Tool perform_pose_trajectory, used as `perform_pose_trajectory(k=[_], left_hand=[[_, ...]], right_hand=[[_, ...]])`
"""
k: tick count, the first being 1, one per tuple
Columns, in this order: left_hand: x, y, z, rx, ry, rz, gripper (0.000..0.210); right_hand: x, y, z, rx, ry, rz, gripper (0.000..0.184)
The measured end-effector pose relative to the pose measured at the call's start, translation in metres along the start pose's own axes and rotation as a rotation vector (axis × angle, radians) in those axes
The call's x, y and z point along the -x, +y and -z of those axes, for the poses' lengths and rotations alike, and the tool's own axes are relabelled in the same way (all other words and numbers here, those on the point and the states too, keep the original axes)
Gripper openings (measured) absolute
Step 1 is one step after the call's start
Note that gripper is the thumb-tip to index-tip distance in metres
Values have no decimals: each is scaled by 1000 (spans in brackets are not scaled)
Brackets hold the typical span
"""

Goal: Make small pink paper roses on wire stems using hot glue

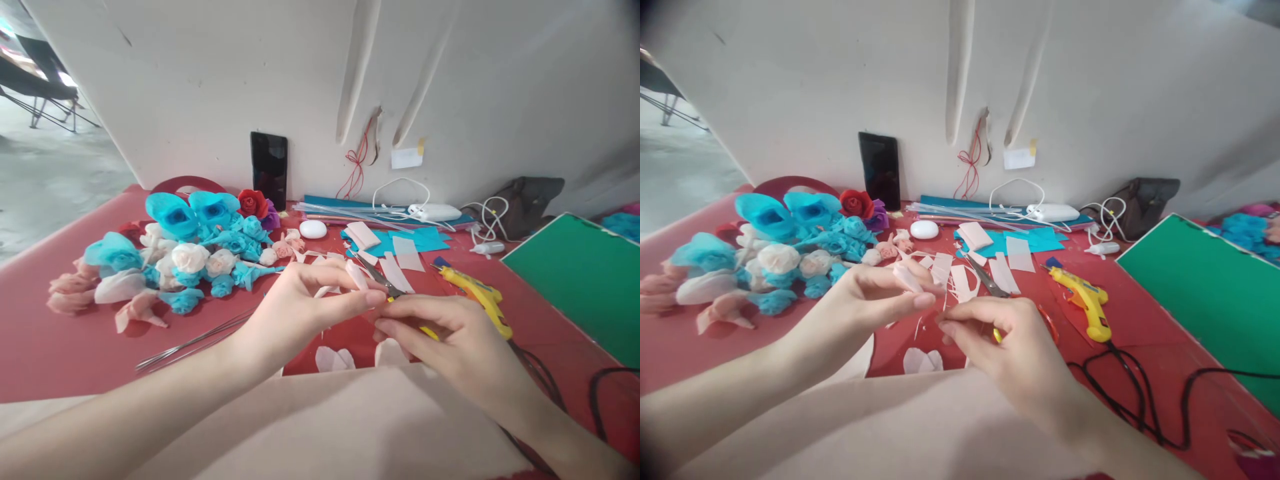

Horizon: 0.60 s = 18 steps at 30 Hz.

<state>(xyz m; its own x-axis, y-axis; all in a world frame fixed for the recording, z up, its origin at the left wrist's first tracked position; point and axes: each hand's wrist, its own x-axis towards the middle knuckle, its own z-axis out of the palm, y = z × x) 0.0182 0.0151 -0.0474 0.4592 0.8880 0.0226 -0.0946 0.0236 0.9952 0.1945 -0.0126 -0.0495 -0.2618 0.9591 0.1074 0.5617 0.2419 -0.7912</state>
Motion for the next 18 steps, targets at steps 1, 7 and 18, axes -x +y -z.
perform_pose_trajectory(k=[1,7,18], left_hand=[[0,0,0,-17,-2,-6,17],[-7,2,10,-288,-131,-57,9],[-4,-32,26,-974,-321,156,18]], right_hand=[[1,-1,0,7,-1,9,14],[3,-3,2,-97,100,-42,14],[-3,15,-2,36,-379,-291,18]])
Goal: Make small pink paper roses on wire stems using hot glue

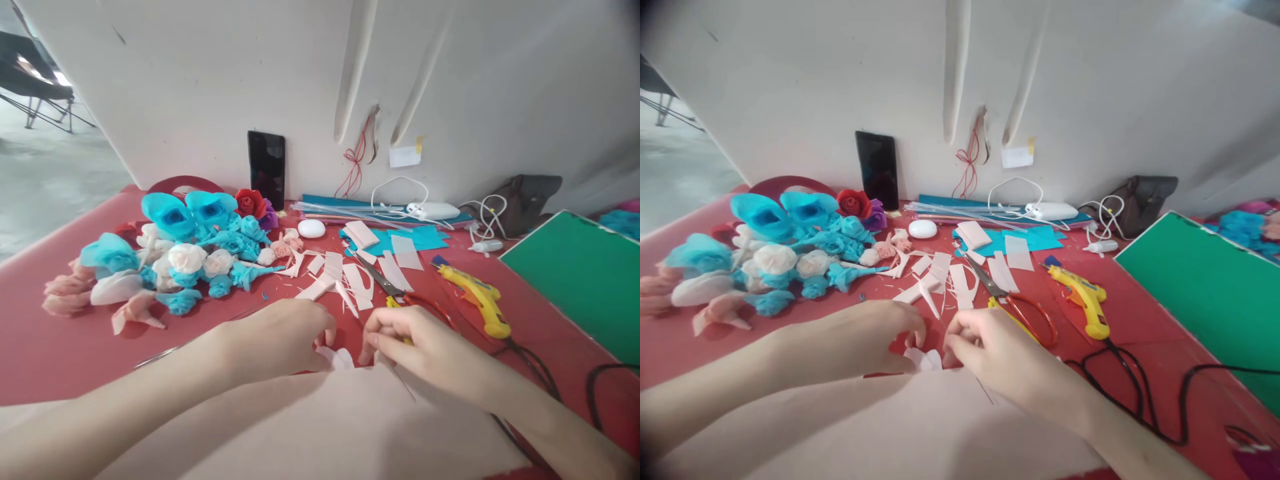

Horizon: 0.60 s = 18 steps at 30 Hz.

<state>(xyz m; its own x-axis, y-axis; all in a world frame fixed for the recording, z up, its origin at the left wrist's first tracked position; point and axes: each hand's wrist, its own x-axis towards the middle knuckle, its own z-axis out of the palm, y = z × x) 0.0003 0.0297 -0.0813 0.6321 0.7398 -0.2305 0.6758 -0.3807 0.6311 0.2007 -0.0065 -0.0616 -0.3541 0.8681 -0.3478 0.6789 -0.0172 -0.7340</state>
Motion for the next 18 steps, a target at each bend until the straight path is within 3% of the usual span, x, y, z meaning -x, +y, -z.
perform_pose_trajectory(k=[8,13,18], left_hand=[[-5,2,-5,27,-34,19,13],[-3,6,11,109,-22,-37,8],[3,22,34,197,123,-50,16]], right_hand=[[-2,10,-6,36,-42,-16,19],[-1,0,0,-39,1,44,20],[4,-11,5,-92,115,147,21]])
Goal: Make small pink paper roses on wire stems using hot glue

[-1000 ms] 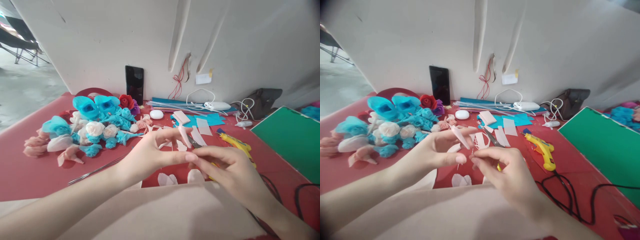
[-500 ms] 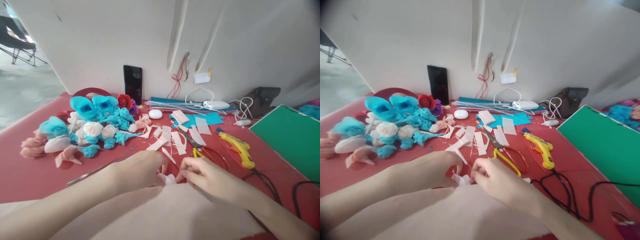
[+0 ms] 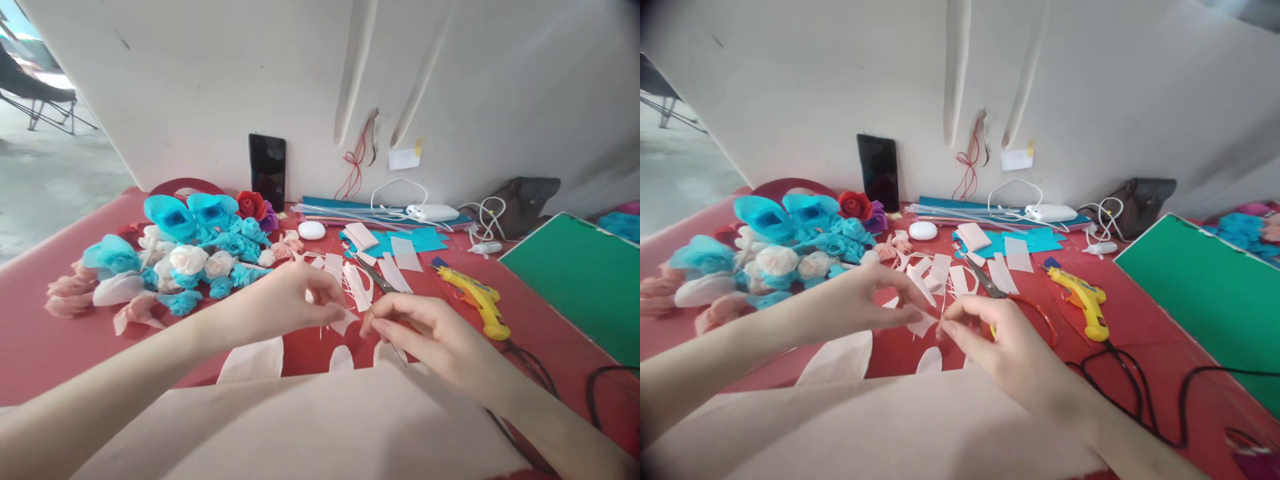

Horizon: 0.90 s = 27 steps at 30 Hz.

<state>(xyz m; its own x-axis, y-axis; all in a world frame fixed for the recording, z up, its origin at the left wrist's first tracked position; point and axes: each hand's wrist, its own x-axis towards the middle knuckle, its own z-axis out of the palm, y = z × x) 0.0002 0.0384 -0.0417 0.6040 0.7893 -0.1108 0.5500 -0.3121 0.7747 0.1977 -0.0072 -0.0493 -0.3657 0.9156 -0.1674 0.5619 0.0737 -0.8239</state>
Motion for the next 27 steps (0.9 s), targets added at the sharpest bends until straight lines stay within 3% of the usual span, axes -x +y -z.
perform_pose_trajectory(k=[6,9,17,27], left_hand=[[4,11,5,154,241,-53,18],[8,13,4,223,315,-49,13],[14,19,0,526,319,-53,8],[15,20,-1,721,243,-83,11]], right_hand=[[7,-3,0,6,154,199,16],[8,-2,-1,0,171,269,14],[11,-2,-1,14,124,235,16],[13,0,-1,-21,109,223,15]])
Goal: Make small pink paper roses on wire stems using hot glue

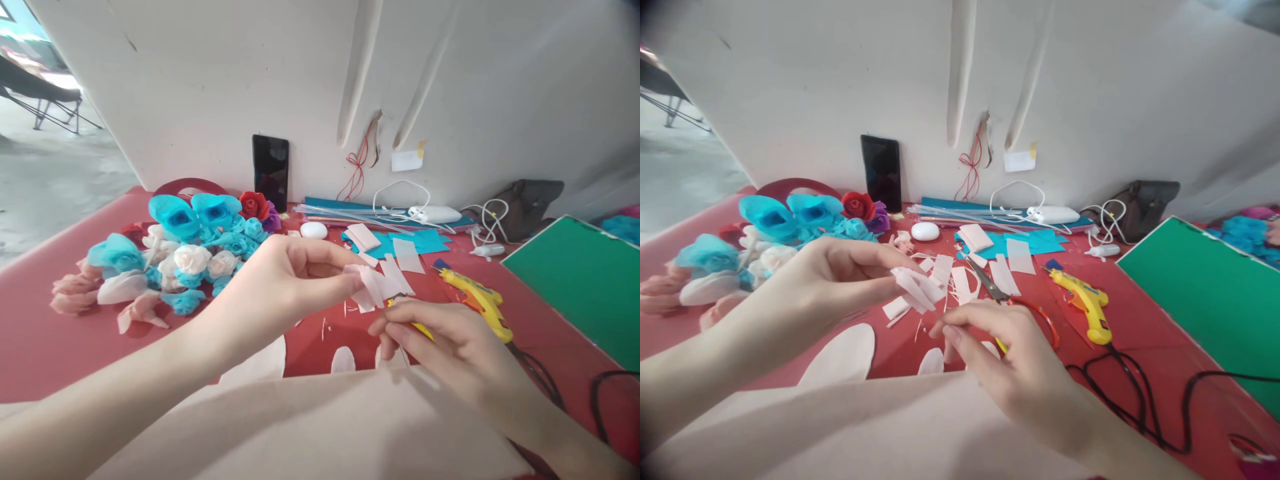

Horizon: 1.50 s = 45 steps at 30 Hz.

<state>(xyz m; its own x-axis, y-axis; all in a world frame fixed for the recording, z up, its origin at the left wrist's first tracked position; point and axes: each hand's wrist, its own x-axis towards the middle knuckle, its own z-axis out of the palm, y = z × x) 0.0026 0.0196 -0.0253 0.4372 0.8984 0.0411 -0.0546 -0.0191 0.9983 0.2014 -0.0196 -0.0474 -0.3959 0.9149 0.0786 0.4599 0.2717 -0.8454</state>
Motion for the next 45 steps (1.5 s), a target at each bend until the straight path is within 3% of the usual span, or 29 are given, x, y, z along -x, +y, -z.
perform_pose_trajectory(k=[7,13,22,29,37,42,45], left_hand=[[1,4,-3,-1,31,41,17],[1,3,0,-9,-74,19,28],[1,0,2,-126,-82,-42,27],[3,1,-1,-195,1,-4,12],[3,3,-2,-341,22,-43,19],[3,1,-3,-283,-44,-34,18],[4,-1,-5,-245,-64,-27,14]], right_hand=[[-2,1,-2,34,54,32,15],[-3,0,-1,96,95,65,16],[-1,-3,2,224,196,175,15],[1,-6,4,221,132,85,15],[1,-10,1,153,126,-79,14],[2,-11,-5,69,183,-180,11],[1,-8,-6,83,151,-120,11]])
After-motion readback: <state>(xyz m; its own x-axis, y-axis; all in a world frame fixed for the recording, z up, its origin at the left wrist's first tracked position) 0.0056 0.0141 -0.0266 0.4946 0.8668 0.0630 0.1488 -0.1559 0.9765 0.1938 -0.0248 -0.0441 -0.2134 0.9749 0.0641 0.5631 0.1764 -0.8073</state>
